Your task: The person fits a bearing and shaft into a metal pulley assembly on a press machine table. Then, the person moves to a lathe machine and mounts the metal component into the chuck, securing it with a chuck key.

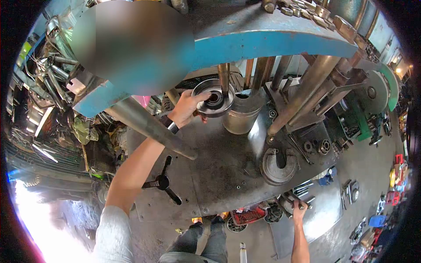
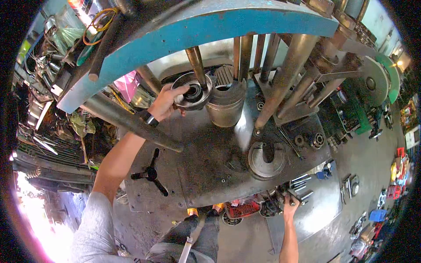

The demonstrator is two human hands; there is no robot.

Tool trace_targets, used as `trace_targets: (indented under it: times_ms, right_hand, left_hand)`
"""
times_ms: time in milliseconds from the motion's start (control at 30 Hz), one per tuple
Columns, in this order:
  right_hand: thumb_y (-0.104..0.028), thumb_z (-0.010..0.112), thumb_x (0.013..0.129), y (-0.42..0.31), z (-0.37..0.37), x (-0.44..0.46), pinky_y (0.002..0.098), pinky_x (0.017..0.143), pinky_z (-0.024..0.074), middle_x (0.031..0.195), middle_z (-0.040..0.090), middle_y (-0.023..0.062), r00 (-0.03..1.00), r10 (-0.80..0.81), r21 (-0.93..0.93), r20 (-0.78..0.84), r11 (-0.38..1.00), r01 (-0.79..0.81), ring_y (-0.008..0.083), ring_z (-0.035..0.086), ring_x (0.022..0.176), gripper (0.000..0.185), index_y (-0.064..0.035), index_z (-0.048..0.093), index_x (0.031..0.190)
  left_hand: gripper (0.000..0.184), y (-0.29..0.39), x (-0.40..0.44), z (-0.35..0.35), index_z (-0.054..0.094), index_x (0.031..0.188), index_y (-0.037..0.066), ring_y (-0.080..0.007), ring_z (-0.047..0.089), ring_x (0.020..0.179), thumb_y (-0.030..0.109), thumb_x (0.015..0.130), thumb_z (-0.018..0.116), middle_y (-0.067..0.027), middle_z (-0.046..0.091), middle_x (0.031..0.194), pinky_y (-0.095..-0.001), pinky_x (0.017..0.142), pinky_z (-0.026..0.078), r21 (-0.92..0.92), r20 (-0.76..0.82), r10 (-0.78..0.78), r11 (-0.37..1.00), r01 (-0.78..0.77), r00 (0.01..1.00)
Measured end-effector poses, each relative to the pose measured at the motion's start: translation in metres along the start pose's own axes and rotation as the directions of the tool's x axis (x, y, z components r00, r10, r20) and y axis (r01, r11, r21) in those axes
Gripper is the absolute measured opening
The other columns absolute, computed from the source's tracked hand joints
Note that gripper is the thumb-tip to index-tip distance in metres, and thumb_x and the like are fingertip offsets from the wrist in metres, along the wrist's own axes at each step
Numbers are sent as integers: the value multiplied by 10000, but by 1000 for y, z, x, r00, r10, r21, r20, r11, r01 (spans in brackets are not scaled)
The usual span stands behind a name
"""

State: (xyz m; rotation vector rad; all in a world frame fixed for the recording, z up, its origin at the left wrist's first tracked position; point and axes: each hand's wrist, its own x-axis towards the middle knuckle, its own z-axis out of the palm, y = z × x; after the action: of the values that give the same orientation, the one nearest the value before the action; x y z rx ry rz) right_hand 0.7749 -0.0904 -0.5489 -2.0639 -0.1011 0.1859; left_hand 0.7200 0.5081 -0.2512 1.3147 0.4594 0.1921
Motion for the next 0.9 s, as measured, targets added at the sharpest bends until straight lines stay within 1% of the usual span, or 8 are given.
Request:
trace_targets:
  times_ms: [300, 400, 433, 533, 600, 800, 867, 900]
  right_hand:
    - [-206, 683, 867, -26, 17, -6, 293, 588, 437, 702, 590, 71, 969, -44, -8, -241, 999, 43, 138, 530, 629, 235, 12, 596, 850]
    - [-86, 703, 834, 10, -13, -3, 296, 734, 470, 977, 584, 76, 961, 215, 29, 172, 974, -223, 141, 548, 831, 212, 9, 614, 1001]
    - [-83, 696, 838, 25, -7, 1, 301, 734, 471, 955, 589, 73, 981, 183, 27, 69, 982, -185, 144, 549, 817, 198, 11, 621, 995]
    - [-90, 671, 852, 11, 9, -4, 313, 732, 478, 874, 629, 70, 988, 75, 110, -138, 992, -60, 159, 565, 763, 173, 28, 650, 976]
    - [-99, 660, 837, -24, 8, -1, 311, 751, 478, 863, 664, 98, 991, 111, -112, -79, 986, -120, 171, 597, 820, 197, 49, 650, 967]
    - [-186, 652, 814, 12, 16, -2, 370, 692, 472, 781, 664, 191, 985, -39, -223, -170, 975, 0, 234, 612, 716, 217, 28, 676, 784]
    - [-193, 661, 811, -72, 4, -3, 385, 738, 476, 835, 671, 204, 962, 273, -120, -3, 955, -271, 294, 640, 796, 220, 25, 681, 788]
    - [-190, 659, 812, -67, 2, -6, 383, 730, 476, 818, 671, 200, 968, 249, -93, -7, 964, -249, 293, 639, 781, 220, 27, 679, 783]
  left_hand:
    - [285, 1, 0, 1, 575, 1069, 9, -164, 621, 541, 225, 894, 639, -84, 659, 825, -325, 381, 496, 14, 19, 2, 1000, -2, 1000]
    - [293, 2, -1, 2, 591, 1042, -16, -184, 630, 529, 232, 895, 640, -115, 665, 787, -327, 395, 515, 14, 7, 21, 1000, -21, 1000]
    - [298, 3, -2, 3, 599, 1028, -28, -194, 635, 521, 236, 896, 638, -130, 668, 769, -328, 400, 523, 13, 2, 29, 999, -29, 1000]
    - [332, -2, -2, 7, 591, 1070, -35, -210, 664, 624, 234, 884, 647, -154, 675, 877, -337, 428, 537, -20, -99, 63, 998, -65, 993]
    - [457, 14, -17, 20, 565, 1148, -40, -253, 634, 970, 295, 855, 666, -159, 639, 1090, -436, 668, 573, 120, -215, -31, 991, 58, 976]
    - [385, -1, -7, 18, 617, 1005, 21, -106, 575, 547, 389, 892, 613, -67, 659, 824, -230, 429, 448, 162, -127, -42, 985, 63, 991]
    - [331, -3, -1, -5, 632, 923, 37, -118, 560, 491, 366, 885, 630, -54, 658, 736, -251, 413, 437, 229, -114, -47, 971, 73, 992]
    - [327, -2, -2, -2, 635, 937, 36, -120, 564, 494, 359, 888, 627, -54, 658, 735, -253, 416, 438, 198, -133, -66, 976, 92, 989]
